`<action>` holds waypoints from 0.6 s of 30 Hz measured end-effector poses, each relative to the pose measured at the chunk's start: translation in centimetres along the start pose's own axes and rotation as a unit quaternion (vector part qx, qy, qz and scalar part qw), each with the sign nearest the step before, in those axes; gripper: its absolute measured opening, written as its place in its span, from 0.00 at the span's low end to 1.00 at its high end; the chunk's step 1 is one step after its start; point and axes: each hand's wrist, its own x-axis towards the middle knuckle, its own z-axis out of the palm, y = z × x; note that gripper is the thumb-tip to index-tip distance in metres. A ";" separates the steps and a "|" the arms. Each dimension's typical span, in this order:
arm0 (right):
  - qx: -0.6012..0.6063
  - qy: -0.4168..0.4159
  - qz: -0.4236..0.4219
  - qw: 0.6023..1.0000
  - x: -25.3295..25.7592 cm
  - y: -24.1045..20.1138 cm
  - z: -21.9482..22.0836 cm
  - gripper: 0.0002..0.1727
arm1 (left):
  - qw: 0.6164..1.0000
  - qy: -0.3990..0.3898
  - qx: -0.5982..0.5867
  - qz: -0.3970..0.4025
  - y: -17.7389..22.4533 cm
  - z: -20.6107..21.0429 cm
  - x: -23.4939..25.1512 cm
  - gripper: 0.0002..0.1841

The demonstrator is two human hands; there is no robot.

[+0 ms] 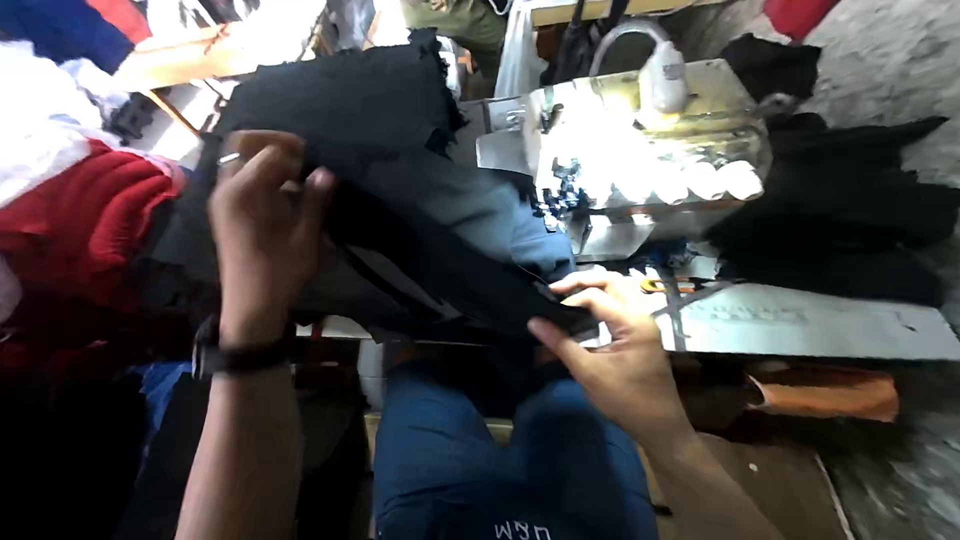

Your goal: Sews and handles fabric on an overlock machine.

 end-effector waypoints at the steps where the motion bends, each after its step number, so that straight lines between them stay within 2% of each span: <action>1: 0.026 -0.049 0.022 0.998 0.5 -0.2 1.2 0.14 | 0.998 -0.051 0.019 -0.031 -1.4 0.7 1.9 0.14; 3: 0.125 -0.129 0.098 0.979 1.5 -0.8 3.7 0.14 | 0.986 -0.156 0.004 -0.059 -5.1 3.0 5.0 0.14; 5: 0.219 -0.153 0.195 0.944 2.3 -1.1 5.9 0.10 | 0.974 -0.217 -0.019 -0.057 -8.8 5.7 6.5 0.13; 7: 0.202 -0.150 0.240 0.938 2.5 -0.8 6.9 0.09 | 0.967 -0.247 -0.024 -0.059 -10.5 7.7 6.8 0.13; 10: 0.168 -0.149 0.260 0.939 2.1 -0.3 7.3 0.09 | 0.971 -0.231 -0.023 -0.047 -10.4 9.1 6.2 0.15; 14: 0.252 -0.169 0.295 0.906 2.6 0.3 8.0 0.09 | 0.989 -0.147 -0.018 -0.014 -11.1 9.4 7.5 0.16; 16: 0.237 -0.169 0.279 0.915 3.2 -0.1 8.3 0.08 | 0.995 -0.095 -0.005 -0.014 -12.4 10.9 8.1 0.16; 18: 0.177 -0.165 0.240 0.940 2.3 -0.5 8.0 0.09 | 0.996 -0.078 0.030 -0.027 -13.7 12.7 7.9 0.16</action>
